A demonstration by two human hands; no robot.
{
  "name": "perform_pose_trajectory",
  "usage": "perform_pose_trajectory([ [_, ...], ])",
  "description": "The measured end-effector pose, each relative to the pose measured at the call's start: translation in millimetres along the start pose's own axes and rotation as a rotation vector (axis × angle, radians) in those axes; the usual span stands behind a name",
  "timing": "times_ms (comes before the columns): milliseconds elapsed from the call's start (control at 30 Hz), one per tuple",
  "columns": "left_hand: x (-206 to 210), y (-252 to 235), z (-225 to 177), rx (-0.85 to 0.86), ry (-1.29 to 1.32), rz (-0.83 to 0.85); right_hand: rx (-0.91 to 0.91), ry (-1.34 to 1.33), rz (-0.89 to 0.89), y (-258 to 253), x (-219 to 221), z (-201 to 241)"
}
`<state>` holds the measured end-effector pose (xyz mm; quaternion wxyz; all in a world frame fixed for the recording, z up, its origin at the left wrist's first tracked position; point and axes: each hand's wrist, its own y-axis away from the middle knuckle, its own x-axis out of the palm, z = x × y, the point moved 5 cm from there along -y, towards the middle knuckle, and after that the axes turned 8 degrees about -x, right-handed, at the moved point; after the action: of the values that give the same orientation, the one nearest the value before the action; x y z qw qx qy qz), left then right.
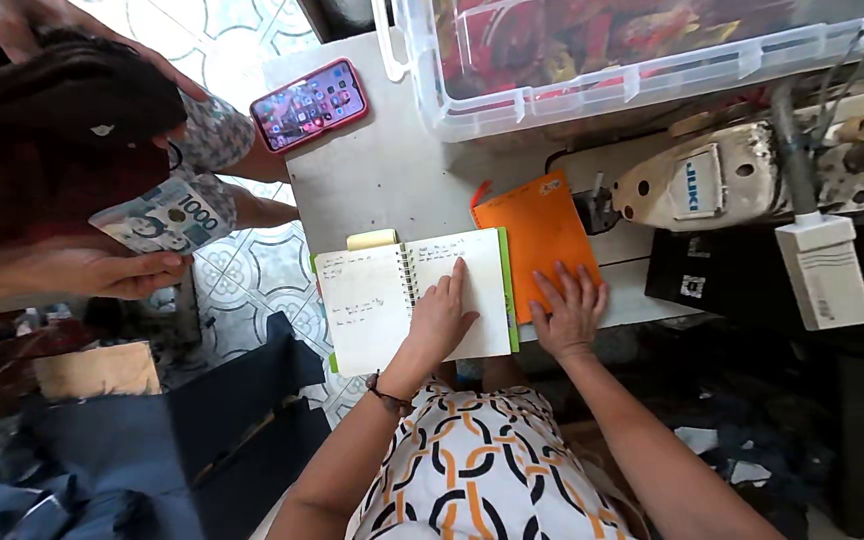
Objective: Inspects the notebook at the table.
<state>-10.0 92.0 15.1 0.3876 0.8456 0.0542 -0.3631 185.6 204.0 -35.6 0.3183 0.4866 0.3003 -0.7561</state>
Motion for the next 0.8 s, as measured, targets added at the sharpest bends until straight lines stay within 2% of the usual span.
perform_pose_trajectory([
  [400,-0.5,-0.8,1.0,0.002,0.023,0.006,-0.005,-0.003,-0.007,0.1,0.8,-0.6],
  [600,0.5,1.4,2.1,0.048,0.043,-0.079,0.005,-0.008,0.008,0.1,-0.1,0.4],
  [800,0.6,0.2,1.9,0.028,0.036,-0.052,0.01,-0.009,0.012,0.2,-0.6,0.1],
])
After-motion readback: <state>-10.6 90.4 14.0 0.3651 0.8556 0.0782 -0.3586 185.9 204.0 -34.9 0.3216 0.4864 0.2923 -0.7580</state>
